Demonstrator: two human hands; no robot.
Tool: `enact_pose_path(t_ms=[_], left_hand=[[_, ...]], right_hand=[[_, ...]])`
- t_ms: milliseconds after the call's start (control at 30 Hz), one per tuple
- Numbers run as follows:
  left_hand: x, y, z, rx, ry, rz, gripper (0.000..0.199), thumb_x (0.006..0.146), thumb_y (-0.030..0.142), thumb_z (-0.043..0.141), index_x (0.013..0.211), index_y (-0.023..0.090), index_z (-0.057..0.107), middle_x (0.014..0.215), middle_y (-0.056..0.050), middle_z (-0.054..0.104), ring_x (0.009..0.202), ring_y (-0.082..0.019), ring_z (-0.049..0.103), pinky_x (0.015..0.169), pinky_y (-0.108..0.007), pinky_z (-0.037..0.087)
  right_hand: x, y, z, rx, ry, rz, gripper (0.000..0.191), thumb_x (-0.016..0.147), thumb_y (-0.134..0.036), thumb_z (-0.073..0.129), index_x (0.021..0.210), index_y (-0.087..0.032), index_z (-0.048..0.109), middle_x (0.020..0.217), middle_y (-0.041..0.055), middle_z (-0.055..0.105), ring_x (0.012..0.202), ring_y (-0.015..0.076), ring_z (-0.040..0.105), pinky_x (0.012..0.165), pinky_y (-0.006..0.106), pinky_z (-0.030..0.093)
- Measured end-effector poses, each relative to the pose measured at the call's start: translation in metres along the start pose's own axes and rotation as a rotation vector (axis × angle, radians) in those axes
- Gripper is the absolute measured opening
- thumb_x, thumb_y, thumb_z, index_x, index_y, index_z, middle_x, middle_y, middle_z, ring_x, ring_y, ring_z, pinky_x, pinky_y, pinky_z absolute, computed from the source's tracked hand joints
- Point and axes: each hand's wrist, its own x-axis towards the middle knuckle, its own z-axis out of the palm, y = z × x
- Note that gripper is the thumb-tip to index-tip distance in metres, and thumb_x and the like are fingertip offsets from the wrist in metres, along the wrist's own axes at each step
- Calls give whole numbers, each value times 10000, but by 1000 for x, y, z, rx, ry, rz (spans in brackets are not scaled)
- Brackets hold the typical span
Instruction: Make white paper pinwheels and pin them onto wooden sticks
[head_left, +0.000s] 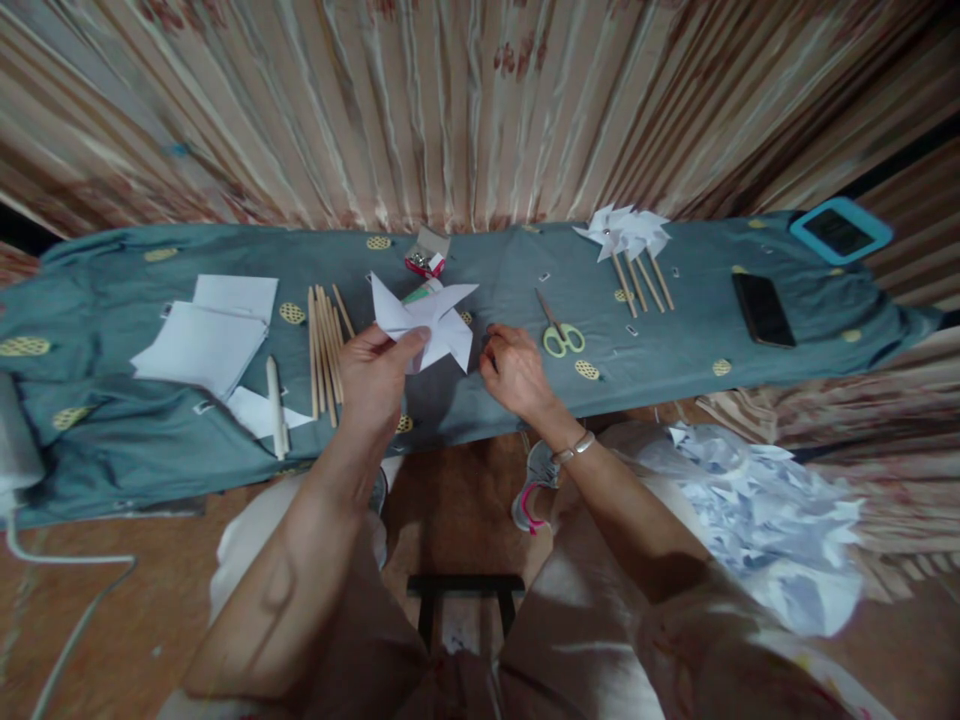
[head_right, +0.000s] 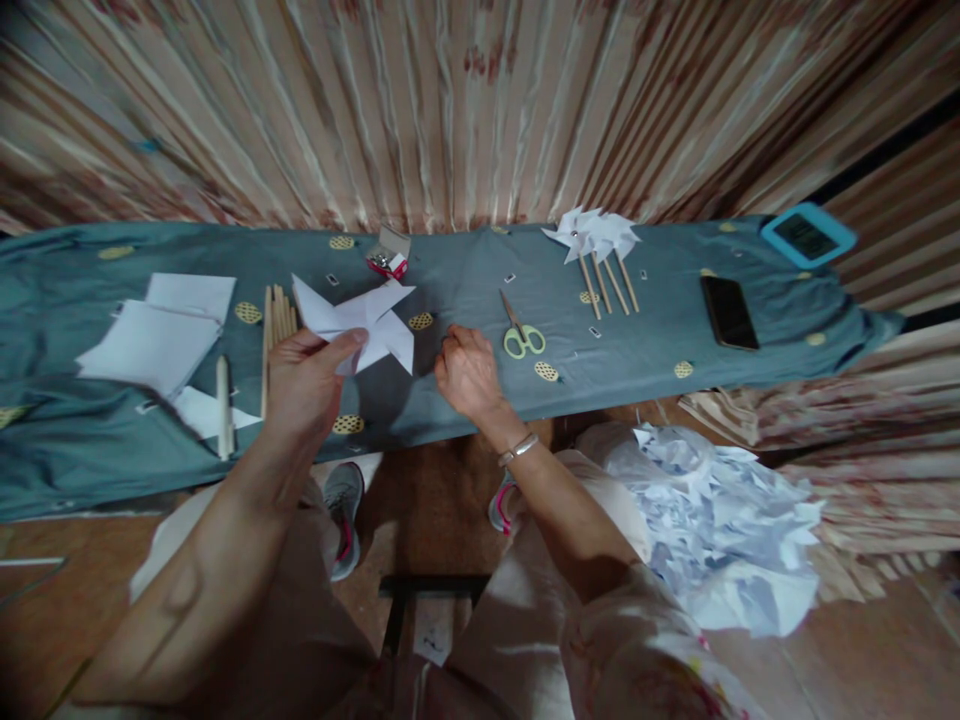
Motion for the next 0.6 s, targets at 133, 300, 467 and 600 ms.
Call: enact_pose_path(t_ms=[133, 300, 467, 600], left_hand=[[1, -1, 0, -9, -8, 7, 130, 562, 236, 845, 613, 248, 726, 772, -3, 774, 811, -235, 723, 754, -368, 592], [1, -1, -1, -8, -9, 12, 136, 569, 237, 852, 597, 250, 720, 773, -3, 772, 799, -230, 720, 771, -372, 587], [0, -1, 0, 5, -9, 0, 125, 595, 210, 837, 601, 246, 717, 772, -10, 766, 816, -232, 721, 761, -367, 585], [0, -1, 0, -5, -13, 7, 135, 588, 193, 839, 592, 243, 714, 768, -6, 765, 813, -233, 718, 756, -368, 585]], right_hand=[[-3, 3, 4, 159, -94, 53, 119, 832, -192, 601, 814, -193, 718, 1383, 128, 606, 1250, 288, 576, 1075, 469, 449], [-11, 5, 5, 276, -138, 47, 75, 822, -253, 660, 798, -214, 720, 1483, 119, 525, 1431, 315, 416, 1104, 552, 394], [-15, 15, 0, 293, -121, 87, 73, 795, -217, 656, 831, -212, 720, 1506, 121, 495, 1451, 340, 385, 1110, 602, 357], [-16, 19, -6, 308, -107, 64, 96, 823, -220, 627, 843, -216, 721, 1462, 135, 536, 1425, 310, 431, 1112, 572, 365]])
